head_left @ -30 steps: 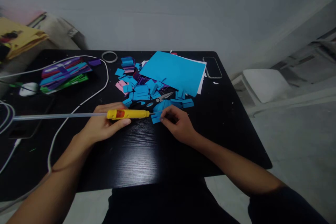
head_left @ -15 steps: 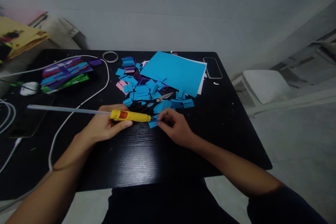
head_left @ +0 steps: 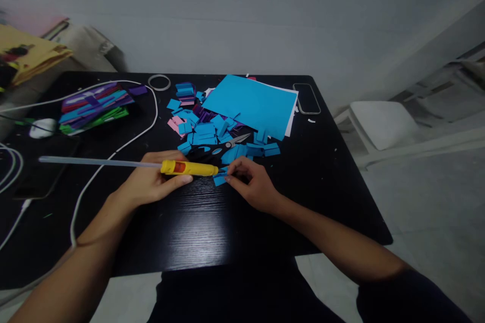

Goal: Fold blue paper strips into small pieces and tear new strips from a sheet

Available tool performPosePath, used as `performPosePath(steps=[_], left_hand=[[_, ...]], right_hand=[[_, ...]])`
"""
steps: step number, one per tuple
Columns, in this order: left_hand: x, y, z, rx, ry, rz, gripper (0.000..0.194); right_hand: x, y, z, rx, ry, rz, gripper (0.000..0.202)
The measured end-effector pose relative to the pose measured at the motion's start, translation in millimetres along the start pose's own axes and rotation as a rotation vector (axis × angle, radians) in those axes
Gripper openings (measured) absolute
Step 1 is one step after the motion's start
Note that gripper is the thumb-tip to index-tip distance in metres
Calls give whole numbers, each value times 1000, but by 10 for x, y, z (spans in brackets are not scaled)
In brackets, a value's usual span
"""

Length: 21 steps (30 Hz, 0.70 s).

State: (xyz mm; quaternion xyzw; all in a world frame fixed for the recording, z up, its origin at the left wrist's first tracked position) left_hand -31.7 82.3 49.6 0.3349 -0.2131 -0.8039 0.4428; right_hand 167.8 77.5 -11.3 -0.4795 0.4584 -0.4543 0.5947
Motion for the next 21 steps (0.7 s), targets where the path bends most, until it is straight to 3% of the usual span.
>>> performPosePath(steps=[7, 12, 16, 21], left_hand=[[21, 58, 58, -29, 42, -90, 19], [37, -22, 235, -162, 136, -66, 22], [14, -262, 407, -434, 179, 85, 40], [51, -739, 507, -724, 36, 403, 55]], right_hand=[[-41, 25, 75, -125, 62, -67, 17], [-72, 63, 145, -171, 109, -161, 24], [-92, 100, 161, -220, 96, -238, 25], [-105, 85, 157, -205, 66, -207, 24]])
Point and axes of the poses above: each hand's wrist, its own x-axis away from the middle knuckle, its own z-axis out of the back of the hand, y = z × x, the point moved 8 cm from there along -x, towards the middle knuckle, and after that the axes turned 12 degrees about y, right-handed, at the moved point
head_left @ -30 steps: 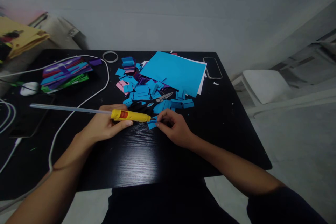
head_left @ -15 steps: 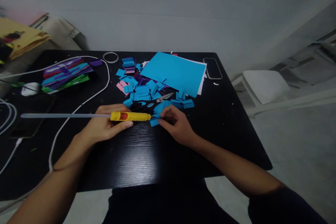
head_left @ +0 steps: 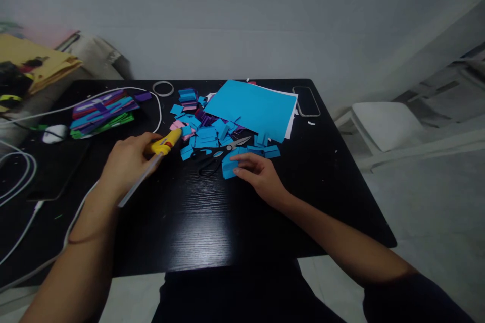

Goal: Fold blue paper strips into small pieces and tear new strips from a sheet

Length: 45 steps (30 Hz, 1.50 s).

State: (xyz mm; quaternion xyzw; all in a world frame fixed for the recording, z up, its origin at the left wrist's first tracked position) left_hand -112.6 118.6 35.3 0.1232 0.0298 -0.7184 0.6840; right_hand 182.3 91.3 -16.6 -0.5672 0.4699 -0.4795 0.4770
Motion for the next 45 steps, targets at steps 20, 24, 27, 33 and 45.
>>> performPosePath(steps=[20, 24, 27, 33, 45], left_hand=[[33, -230, 145, 284, 91, 229, 41], [51, -124, 52, 326, -53, 139, 40], [79, -41, 59, 471, -111, 104, 39], [56, 35, 307, 701, -84, 88, 39], [83, 22, 337, 932, -164, 70, 34]], right_hand=[[-40, 116, -7, 15, -20, -55, 16], [-42, 114, -10, 28, -36, -42, 15], [-42, 104, -31, 23, -55, -36, 15], [-84, -7, -253, 3, -175, 10, 32], [-527, -146, -1166, -385, -488, -322, 43]])
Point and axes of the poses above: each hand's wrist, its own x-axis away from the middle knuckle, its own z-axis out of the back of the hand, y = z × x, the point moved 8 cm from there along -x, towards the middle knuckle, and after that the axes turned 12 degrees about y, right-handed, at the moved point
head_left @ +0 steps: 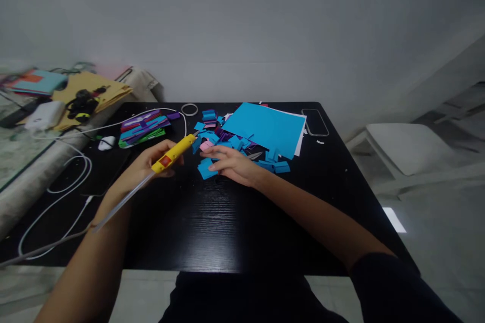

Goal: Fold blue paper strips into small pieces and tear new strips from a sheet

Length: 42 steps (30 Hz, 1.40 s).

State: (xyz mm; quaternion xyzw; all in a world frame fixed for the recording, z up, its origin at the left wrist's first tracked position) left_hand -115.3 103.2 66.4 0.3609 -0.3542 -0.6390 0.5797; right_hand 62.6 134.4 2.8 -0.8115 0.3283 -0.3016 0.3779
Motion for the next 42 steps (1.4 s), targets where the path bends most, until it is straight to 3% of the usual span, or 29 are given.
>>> performPosePath(steps=[5, 12, 17, 21, 27, 30, 33, 36, 39, 42], left_hand=[[22, -104, -14, 92, 3, 33, 35], [60, -224, 172, 98, 146, 44, 34], [62, -231, 104, 142, 94, 36, 34], [41, -266, 75, 294, 53, 4, 43], [40, -352, 102, 354, 78, -8, 43], [66, -375, 174, 330, 150, 10, 44], [125, -383, 291, 171, 248, 21, 42], [210, -431, 353, -191, 295, 60, 37], [281, -581, 309, -539, 248, 137, 39], [305, -748, 211, -644, 174, 169, 43]], right_hand=[[-102, 40, -72, -12, -33, -5, 41], [-199, -85, 64, 73, 8, 40, 38], [-307, -71, -82, 129, -59, 27, 38], [-381, 25, -162, 28, -77, -48, 36], [-361, 10, -117, -14, -54, -61, 39], [-346, -41, -33, 57, -16, -44, 41], [-374, -138, 104, 165, 54, -14, 43], [-413, -302, 267, 394, 171, 71, 46], [-368, -508, 366, 621, 301, 213, 41], [-222, -588, 367, 676, 320, 274, 33]])
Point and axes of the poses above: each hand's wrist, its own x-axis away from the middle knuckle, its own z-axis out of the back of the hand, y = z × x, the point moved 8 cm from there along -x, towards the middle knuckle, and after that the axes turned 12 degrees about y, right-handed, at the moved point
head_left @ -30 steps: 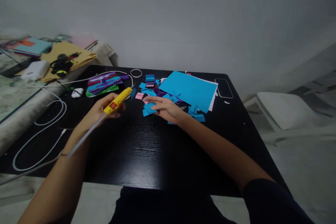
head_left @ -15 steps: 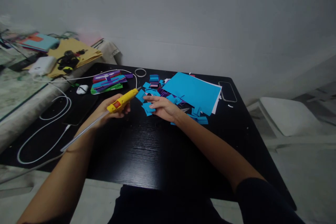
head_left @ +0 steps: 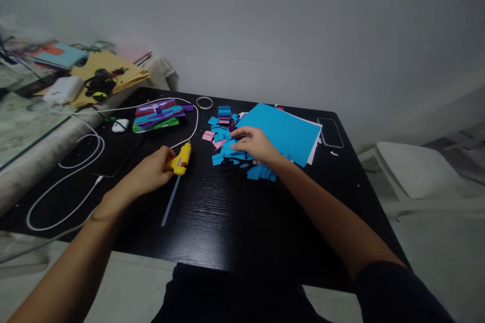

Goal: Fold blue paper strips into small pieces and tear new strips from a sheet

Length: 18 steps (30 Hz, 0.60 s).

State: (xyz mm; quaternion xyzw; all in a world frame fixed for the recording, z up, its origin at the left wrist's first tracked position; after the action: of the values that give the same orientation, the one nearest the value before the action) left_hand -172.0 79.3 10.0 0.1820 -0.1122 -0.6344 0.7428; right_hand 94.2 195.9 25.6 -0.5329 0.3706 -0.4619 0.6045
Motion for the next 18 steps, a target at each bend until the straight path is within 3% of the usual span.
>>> performPosePath(steps=[3, 6, 8, 10, 14, 18], left_hand=[[2, -6, -90, -73, -26, -23, 42], [26, 133, 6, -227, 75, -13, 38], [90, 414, 139, -226, 227, -58, 36], [199, 806, 182, -28, 293, -162, 29], [395, 1456, -52, 471, 92, -264, 30], [455, 1681, -315, 621, -31, -242, 22]], right_hand=[[187, 4, 75, -46, -15, 10, 31], [382, 39, 193, -101, 13, 33, 32], [518, 39, 253, -125, 25, 64, 33], [663, 10, 269, -139, 8, 98, 34], [943, -88, 273, -135, -7, 185, 31], [1124, -85, 356, -83, 43, 222, 26]])
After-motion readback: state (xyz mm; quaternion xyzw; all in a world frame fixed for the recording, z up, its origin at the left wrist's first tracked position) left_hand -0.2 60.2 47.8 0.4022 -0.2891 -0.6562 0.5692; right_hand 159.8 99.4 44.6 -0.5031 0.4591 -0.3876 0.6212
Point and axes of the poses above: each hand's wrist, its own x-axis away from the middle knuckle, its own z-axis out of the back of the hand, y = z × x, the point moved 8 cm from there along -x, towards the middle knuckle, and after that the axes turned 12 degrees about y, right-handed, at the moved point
